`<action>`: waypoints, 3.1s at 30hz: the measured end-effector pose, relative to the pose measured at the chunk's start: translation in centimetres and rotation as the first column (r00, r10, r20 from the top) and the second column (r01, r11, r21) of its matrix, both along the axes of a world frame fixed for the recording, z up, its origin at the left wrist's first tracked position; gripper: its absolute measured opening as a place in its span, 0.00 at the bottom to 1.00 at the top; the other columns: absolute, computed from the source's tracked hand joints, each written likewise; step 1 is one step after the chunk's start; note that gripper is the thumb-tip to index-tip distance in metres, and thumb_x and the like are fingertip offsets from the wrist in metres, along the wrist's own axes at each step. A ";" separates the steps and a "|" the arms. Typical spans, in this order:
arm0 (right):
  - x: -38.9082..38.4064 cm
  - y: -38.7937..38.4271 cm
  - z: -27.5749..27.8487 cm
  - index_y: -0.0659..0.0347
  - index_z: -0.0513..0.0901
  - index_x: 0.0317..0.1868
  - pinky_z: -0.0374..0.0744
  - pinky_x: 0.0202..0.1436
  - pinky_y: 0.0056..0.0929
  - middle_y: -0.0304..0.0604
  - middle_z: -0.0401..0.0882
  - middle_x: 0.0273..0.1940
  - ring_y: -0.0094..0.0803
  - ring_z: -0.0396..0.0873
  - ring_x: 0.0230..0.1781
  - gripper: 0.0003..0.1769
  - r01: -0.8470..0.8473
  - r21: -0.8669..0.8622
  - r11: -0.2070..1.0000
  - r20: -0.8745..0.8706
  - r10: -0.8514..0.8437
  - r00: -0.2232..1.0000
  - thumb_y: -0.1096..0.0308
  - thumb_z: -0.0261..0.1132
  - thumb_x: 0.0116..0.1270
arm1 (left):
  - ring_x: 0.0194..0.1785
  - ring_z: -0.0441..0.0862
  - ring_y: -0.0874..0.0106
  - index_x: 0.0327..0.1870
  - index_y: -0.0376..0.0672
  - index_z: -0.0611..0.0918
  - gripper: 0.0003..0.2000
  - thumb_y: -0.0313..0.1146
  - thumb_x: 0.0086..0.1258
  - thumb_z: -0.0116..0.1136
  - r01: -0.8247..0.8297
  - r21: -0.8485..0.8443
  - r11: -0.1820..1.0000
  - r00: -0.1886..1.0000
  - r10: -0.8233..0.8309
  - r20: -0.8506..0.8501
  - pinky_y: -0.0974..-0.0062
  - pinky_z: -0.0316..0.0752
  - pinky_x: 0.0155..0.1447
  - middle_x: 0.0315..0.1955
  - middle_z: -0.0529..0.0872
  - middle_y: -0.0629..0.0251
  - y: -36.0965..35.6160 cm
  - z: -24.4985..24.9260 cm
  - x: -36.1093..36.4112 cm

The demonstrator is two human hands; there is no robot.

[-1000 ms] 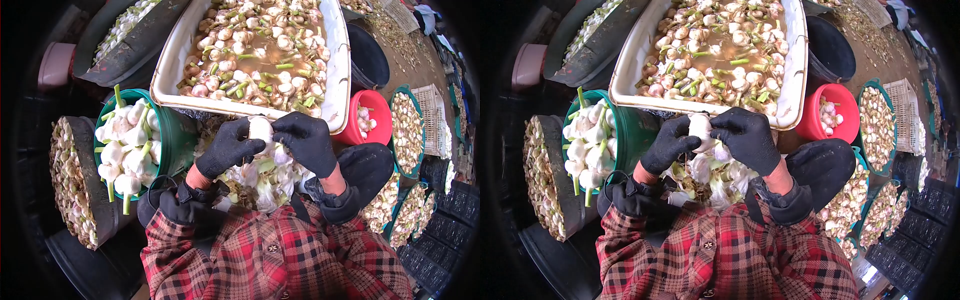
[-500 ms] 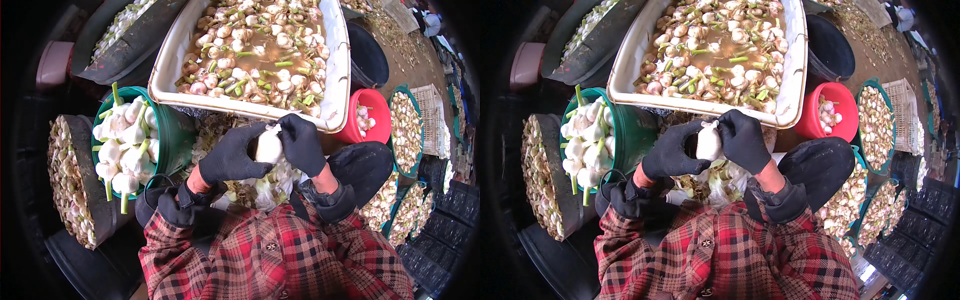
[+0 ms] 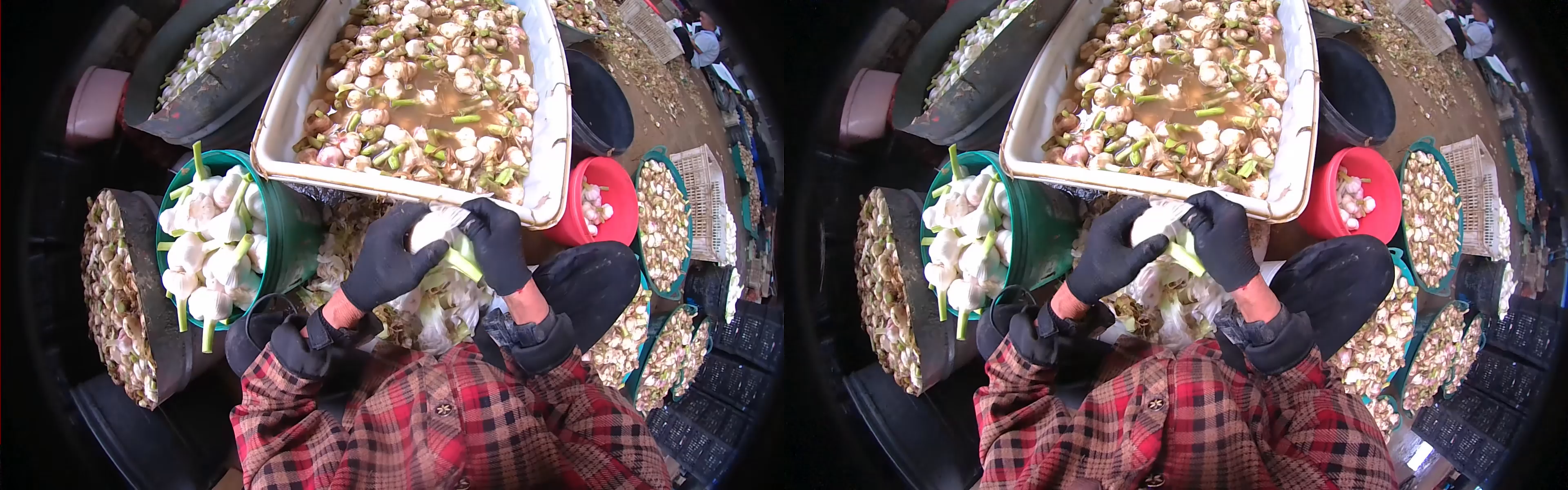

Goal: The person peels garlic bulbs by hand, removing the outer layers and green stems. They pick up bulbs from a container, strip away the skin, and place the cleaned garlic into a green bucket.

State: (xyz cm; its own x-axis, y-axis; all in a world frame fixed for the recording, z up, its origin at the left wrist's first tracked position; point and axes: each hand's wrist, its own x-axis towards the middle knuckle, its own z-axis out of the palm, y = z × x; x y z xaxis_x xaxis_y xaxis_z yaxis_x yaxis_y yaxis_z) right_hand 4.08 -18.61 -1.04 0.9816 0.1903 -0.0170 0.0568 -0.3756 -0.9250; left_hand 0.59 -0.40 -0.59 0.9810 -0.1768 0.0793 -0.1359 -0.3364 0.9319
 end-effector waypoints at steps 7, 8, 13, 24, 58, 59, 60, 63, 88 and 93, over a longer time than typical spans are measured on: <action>0.4 0.0 0.7 0.69 0.82 0.38 0.75 0.36 0.28 0.45 0.82 0.27 0.26 0.76 0.28 0.07 0.222 -0.017 0.975 0.098 -0.220 0.971 0.72 0.62 0.66 | 0.58 0.75 0.71 0.64 0.30 0.72 0.27 0.40 0.70 0.59 -0.195 -0.646 0.738 0.967 0.034 -0.253 0.70 0.71 0.62 0.56 0.79 0.58 1.3 0.9 0.2; -0.1 0.0 0.5 0.68 0.81 0.38 0.75 0.34 0.28 0.44 0.82 0.27 0.27 0.76 0.27 0.06 0.208 0.025 0.978 0.057 -0.209 0.976 0.73 0.63 0.66 | 0.58 0.77 0.64 0.62 0.32 0.72 0.26 0.31 0.63 0.62 -0.149 -0.434 0.888 0.984 0.088 -0.157 0.67 0.72 0.61 0.56 0.79 0.53 1.8 0.5 0.4; -3.5 1.2 0.1 0.64 0.79 0.39 0.76 0.33 0.33 0.47 0.80 0.26 0.34 0.79 0.26 0.05 -0.031 0.067 0.997 0.080 0.025 0.996 0.74 0.66 0.63 | 0.58 0.79 0.51 0.54 0.34 0.77 0.24 0.22 0.53 0.66 -0.182 0.103 0.978 0.940 0.142 0.310 0.62 0.73 0.62 0.52 0.81 0.46 2.0 -0.4 0.6; -2.2 2.3 6.7 0.55 0.81 0.51 0.80 0.34 0.31 0.40 0.81 0.33 0.38 0.82 0.30 0.27 -0.212 -0.254 0.944 0.374 0.298 0.878 0.65 0.77 0.49 | 0.52 0.80 0.66 0.54 0.31 0.77 0.17 0.34 0.71 0.52 -0.117 0.079 0.990 0.951 0.088 0.297 0.70 0.71 0.59 0.48 0.83 0.55 0.3 -2.0 -0.2; 20.7 -2.2 -0.6 0.60 0.84 0.44 0.80 0.51 0.41 0.56 0.84 0.44 0.50 0.83 0.46 0.17 -0.265 -0.938 0.222 -0.181 0.337 0.924 0.63 0.60 0.55 | 0.44 0.86 0.65 0.54 0.34 0.78 0.17 0.35 0.71 0.58 0.180 -0.165 0.970 0.970 -0.203 -0.131 0.66 0.80 0.48 0.38 0.86 0.53 -1.7 -0.8 -1.2; 20.6 -3.1 -0.6 0.61 0.84 0.43 0.80 0.50 0.41 0.57 0.84 0.42 0.50 0.83 0.44 0.17 -0.228 -0.929 0.292 -0.120 0.345 0.931 0.63 0.60 0.55 | 0.44 0.86 0.65 0.54 0.34 0.78 0.17 0.35 0.71 0.58 0.177 -0.165 0.970 0.971 -0.199 -0.131 0.66 0.80 0.48 0.38 0.86 0.53 -1.7 -1.0 -1.1; 20.3 -3.8 0.4 0.63 0.84 0.41 0.79 0.48 0.42 0.58 0.83 0.39 0.51 0.83 0.42 0.16 -0.270 -0.928 0.256 -0.127 0.465 0.876 0.63 0.60 0.56 | 0.44 0.86 0.63 0.58 0.35 0.76 0.18 0.37 0.72 0.57 0.063 -0.392 0.918 0.949 -0.177 -0.261 0.65 0.80 0.49 0.41 0.85 0.52 -1.7 -1.3 -1.0; 16.6 -5.4 3.6 0.69 0.82 0.38 0.76 0.37 0.38 0.55 0.80 0.27 0.42 0.79 0.28 0.11 -0.328 -0.659 0.677 0.077 0.494 0.866 0.69 0.60 0.61 | 0.46 0.85 0.56 0.67 0.39 0.66 0.23 0.40 0.76 0.51 -0.088 -0.651 0.754 0.857 -0.276 -0.435 0.62 0.81 0.52 0.49 0.81 0.47 -0.3 0.5 0.4; 1.5 3.5 6.0 0.59 0.83 0.33 0.78 0.36 0.37 0.43 0.79 0.32 0.42 0.79 0.33 0.07 0.065 -0.261 0.963 0.643 0.124 0.756 0.74 0.69 0.53 | 0.54 0.79 0.67 0.57 0.34 0.74 0.26 0.19 0.55 0.67 -0.424 -0.364 0.829 0.897 0.441 -0.038 0.72 0.74 0.58 0.49 0.78 0.57 -0.3 1.5 0.5; 1.0 3.4 5.7 0.57 0.79 0.31 0.76 0.33 0.39 0.43 0.77 0.30 0.43 0.77 0.31 0.05 0.116 -0.346 0.931 0.671 0.159 0.725 0.75 0.66 0.53 | 0.56 0.77 0.69 0.57 0.33 0.74 0.28 0.14 0.53 0.67 -0.387 -0.196 0.901 0.891 0.420 0.173 0.72 0.73 0.61 0.52 0.78 0.60 -0.2 -0.3 0.1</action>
